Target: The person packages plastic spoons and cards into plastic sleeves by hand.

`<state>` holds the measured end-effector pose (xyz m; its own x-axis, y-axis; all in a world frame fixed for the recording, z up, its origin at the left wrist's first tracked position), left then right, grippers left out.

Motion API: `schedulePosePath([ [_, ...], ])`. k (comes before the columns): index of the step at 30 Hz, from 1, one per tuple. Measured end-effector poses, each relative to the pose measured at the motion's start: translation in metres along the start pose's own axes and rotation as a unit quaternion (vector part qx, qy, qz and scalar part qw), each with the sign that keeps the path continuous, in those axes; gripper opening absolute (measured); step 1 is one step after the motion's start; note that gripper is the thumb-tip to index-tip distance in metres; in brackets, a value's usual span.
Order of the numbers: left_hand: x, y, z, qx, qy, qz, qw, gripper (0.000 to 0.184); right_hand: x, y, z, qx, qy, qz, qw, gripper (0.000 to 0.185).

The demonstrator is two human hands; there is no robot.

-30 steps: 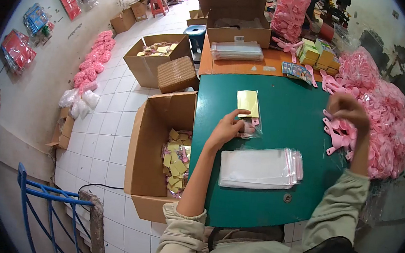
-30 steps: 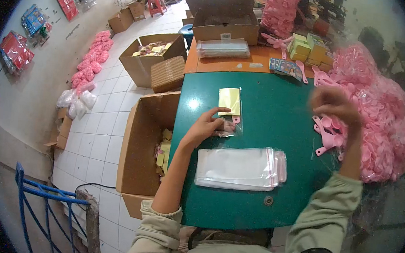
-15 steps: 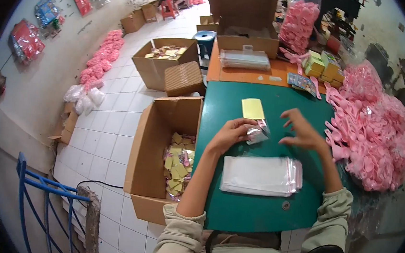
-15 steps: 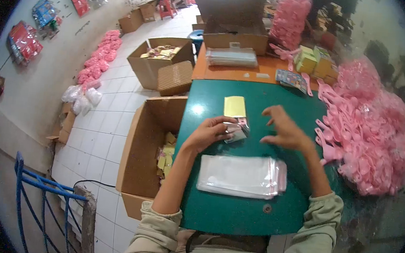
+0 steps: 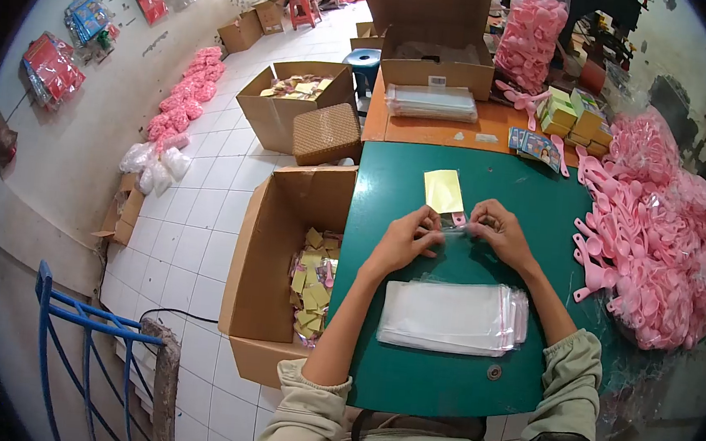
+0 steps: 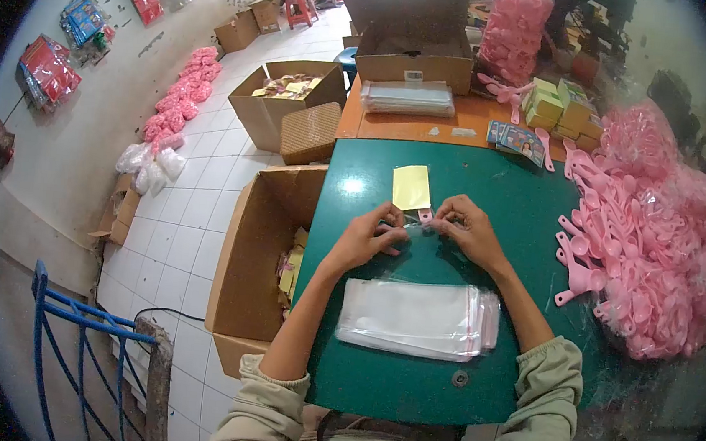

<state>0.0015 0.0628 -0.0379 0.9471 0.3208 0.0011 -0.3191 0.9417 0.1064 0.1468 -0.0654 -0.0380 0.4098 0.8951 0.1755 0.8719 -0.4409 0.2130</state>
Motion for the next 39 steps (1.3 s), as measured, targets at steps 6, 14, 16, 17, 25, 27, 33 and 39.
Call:
schedulePosePath([
  [6, 0.006, -0.001, -0.007, 0.0, -0.001, 0.078, 0.997, 0.013, 0.003, -0.008, -0.004, 0.151, -0.073, 0.017, 0.986, 0.011],
  [14, 0.009, 0.006, -0.016, 0.028, 0.053, 0.098, 0.993, 0.022, 0.007, -0.012, 0.003, 0.107, -0.091, 0.063, 0.988, 0.013],
  [16, 0.006, 0.004, -0.012, 0.009, 0.032, 0.13, 0.991, 0.024, 0.006, -0.012, 0.002, 0.105, -0.088, 0.077, 0.988, 0.012],
  [17, 0.005, 0.003, -0.01, -0.001, 0.022, 0.145, 0.989, 0.024, 0.006, -0.012, 0.0, 0.102, -0.086, 0.084, 0.987, 0.011],
  [25, 0.007, 0.003, -0.01, 0.003, 0.026, 0.14, 0.99, 0.026, 0.008, -0.014, 0.005, 0.082, -0.079, 0.066, 0.991, 0.022],
  [27, 0.007, 0.003, -0.01, 0.007, 0.017, 0.145, 0.989, 0.028, 0.007, -0.014, 0.006, 0.082, -0.08, 0.063, 0.991, 0.029],
  [33, 0.008, 0.003, -0.016, -0.008, 0.01, 0.18, 0.984, 0.038, 0.006, -0.014, 0.004, 0.057, -0.077, 0.051, 0.994, 0.034],
  [39, 0.005, 0.003, 0.005, 0.025, 0.09, 0.224, 0.97, 0.038, 0.003, -0.014, -0.002, 0.043, -0.076, 0.014, 0.996, 0.037],
])
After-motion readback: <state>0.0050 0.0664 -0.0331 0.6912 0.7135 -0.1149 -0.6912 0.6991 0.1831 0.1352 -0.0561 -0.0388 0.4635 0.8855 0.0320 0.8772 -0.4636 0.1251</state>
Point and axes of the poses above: each hand's wrist, its own x-axis towards the middle knuckle, its own y-axis out of the back of the hand, z = x × y, the point moved 4 cm from there along x, towards the middle knuckle, and after that the axes turned 1 degree about y, right-handed, at the moved point
